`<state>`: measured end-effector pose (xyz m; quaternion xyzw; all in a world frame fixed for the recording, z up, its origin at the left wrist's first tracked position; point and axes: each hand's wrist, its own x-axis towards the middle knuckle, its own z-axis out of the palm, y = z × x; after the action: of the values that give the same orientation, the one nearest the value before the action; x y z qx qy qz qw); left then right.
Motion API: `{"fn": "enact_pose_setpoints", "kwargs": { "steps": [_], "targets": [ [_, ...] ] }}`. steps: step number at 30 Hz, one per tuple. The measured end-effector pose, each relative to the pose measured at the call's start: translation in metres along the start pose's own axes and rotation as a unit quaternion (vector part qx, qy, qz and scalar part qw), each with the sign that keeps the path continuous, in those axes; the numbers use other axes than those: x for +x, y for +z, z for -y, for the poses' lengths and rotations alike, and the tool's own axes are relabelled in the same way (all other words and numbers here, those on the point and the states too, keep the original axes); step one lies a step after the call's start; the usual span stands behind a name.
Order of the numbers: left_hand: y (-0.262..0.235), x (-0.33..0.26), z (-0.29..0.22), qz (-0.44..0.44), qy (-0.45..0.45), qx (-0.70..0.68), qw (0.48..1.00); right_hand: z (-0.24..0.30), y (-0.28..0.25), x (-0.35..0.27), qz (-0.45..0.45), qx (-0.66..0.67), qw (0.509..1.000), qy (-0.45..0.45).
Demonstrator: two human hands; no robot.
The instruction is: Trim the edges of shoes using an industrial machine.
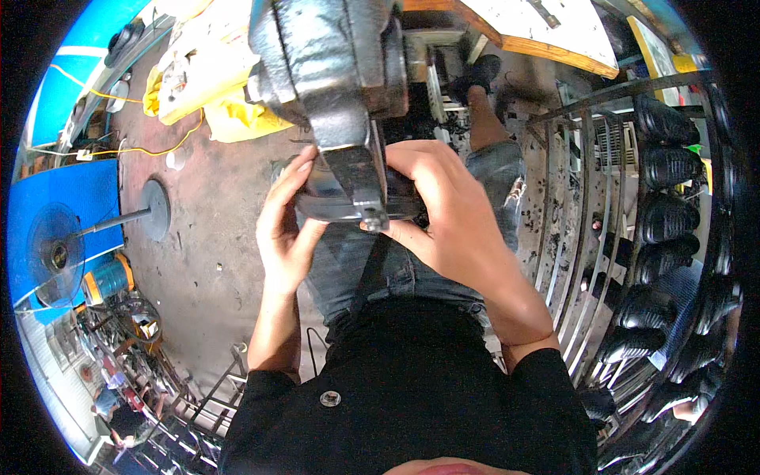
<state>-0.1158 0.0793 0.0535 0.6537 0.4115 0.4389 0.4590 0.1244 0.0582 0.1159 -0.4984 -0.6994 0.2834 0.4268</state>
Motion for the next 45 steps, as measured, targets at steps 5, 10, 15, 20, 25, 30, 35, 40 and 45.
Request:
{"fn": "enact_pose_setpoints", "kwargs": {
  "steps": [5,10,15,20,25,30,35,40,45],
  "targets": [
    [0.019,0.007,-0.025,0.056,-0.039,-0.039,0.997,0.007,-0.011,0.005,0.025,-0.113,0.993,-0.001],
    [0.031,0.046,-0.037,0.164,0.069,0.022,0.984,-0.023,-0.004,-0.037,-0.040,0.009,0.998,0.053],
    [0.031,0.064,-0.062,0.141,0.163,0.174,0.961,-0.041,0.009,-0.059,-0.162,0.310,0.937,0.024],
    [0.028,0.069,-0.078,0.164,0.152,0.207,0.952,-0.044,0.008,-0.048,-0.163,0.326,0.931,-0.020],
    [0.014,0.062,-0.064,0.163,0.111,0.214,0.957,-0.047,0.012,-0.038,-0.139,0.309,0.940,-0.029],
    [0.004,0.060,-0.060,0.142,0.110,0.210,0.961,-0.043,0.021,-0.030,-0.127,0.321,0.938,-0.024],
    [-0.004,0.052,-0.039,0.106,0.115,0.149,0.976,-0.028,0.009,-0.018,-0.086,0.148,0.985,-0.025],
    [-0.004,0.016,-0.018,0.079,-0.028,0.021,0.996,-0.005,-0.011,0.003,0.002,-0.024,0.999,-0.031],
    [0.022,0.010,-0.027,0.081,-0.062,-0.129,0.986,-0.016,-0.008,-0.008,0.008,-0.002,0.999,-0.051]
  ]
}}
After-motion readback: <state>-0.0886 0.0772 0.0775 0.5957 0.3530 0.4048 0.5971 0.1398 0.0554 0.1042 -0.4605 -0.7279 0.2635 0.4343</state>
